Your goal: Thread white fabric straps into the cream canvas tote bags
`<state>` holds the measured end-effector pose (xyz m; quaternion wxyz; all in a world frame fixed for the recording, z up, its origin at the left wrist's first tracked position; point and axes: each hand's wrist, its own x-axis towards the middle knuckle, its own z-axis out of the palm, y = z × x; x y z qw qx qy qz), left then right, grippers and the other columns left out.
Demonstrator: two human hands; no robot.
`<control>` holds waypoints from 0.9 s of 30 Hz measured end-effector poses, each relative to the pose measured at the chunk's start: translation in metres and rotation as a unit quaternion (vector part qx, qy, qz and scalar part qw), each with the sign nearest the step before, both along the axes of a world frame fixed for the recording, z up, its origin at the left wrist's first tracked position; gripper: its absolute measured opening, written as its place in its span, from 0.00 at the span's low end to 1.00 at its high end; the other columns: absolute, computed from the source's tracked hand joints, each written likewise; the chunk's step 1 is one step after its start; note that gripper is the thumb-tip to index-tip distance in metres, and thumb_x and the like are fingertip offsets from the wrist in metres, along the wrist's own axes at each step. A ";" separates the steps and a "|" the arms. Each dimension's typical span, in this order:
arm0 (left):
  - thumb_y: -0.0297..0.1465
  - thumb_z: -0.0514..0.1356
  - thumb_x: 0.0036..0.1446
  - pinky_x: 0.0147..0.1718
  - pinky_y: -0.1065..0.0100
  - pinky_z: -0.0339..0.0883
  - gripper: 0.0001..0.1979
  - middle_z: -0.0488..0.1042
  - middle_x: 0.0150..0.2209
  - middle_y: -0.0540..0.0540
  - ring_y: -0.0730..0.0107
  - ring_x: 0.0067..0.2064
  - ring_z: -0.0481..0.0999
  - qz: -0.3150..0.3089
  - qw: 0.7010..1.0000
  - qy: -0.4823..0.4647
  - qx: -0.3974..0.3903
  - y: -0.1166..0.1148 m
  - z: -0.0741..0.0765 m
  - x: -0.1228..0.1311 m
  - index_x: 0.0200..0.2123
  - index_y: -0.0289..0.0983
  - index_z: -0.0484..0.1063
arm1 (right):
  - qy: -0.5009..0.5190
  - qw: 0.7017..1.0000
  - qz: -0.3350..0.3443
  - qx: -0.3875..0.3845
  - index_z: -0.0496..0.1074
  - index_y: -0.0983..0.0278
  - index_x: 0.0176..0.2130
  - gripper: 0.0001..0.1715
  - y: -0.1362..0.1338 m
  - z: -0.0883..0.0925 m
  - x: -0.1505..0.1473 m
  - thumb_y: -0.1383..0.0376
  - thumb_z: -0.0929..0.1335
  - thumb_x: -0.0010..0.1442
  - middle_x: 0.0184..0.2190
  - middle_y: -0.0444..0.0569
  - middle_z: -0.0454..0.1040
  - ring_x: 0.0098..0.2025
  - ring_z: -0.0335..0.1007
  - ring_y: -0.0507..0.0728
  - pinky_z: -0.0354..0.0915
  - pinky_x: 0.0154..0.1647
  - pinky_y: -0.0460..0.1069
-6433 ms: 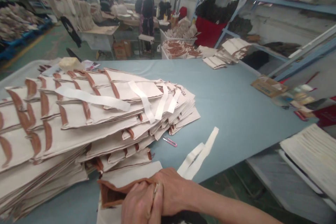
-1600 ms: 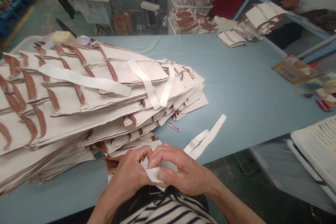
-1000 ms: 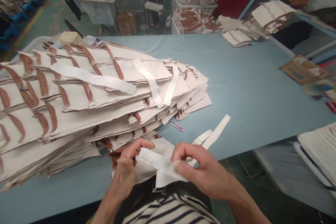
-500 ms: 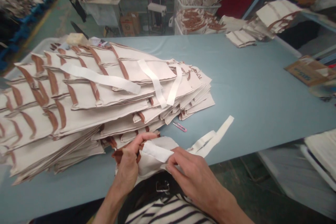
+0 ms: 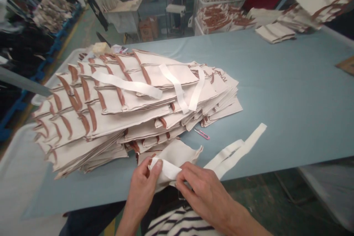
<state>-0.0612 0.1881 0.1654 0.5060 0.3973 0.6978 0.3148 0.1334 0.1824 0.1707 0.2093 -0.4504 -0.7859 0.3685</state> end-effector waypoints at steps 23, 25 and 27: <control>0.38 0.56 0.69 0.31 0.75 0.68 0.16 0.79 0.31 0.50 0.70 0.31 0.75 -0.365 0.925 -0.004 0.106 0.028 0.082 0.020 0.35 0.38 0.81 | 0.222 0.958 -0.040 0.179 0.64 0.60 0.35 0.08 0.063 0.043 0.017 0.65 0.63 0.69 0.28 0.43 0.72 0.29 0.67 0.54 0.63 0.34 0.48; 0.36 0.55 0.69 0.27 0.76 0.65 0.17 0.76 0.27 0.52 0.72 0.28 0.70 -0.374 0.922 -0.020 0.103 0.025 0.085 0.024 0.31 0.38 0.77 | 0.224 0.953 -0.041 0.201 0.64 0.60 0.35 0.08 0.059 0.041 0.013 0.66 0.64 0.69 0.27 0.43 0.71 0.28 0.65 0.53 0.61 0.32 0.48; 0.35 0.56 0.69 0.26 0.76 0.63 0.16 0.73 0.25 0.54 0.74 0.26 0.67 -0.371 0.921 -0.005 0.117 0.023 0.086 0.026 0.28 0.38 0.75 | 0.239 0.951 -0.048 0.192 0.64 0.60 0.35 0.08 0.054 0.040 0.010 0.65 0.64 0.69 0.26 0.41 0.70 0.26 0.64 0.52 0.59 0.30 0.48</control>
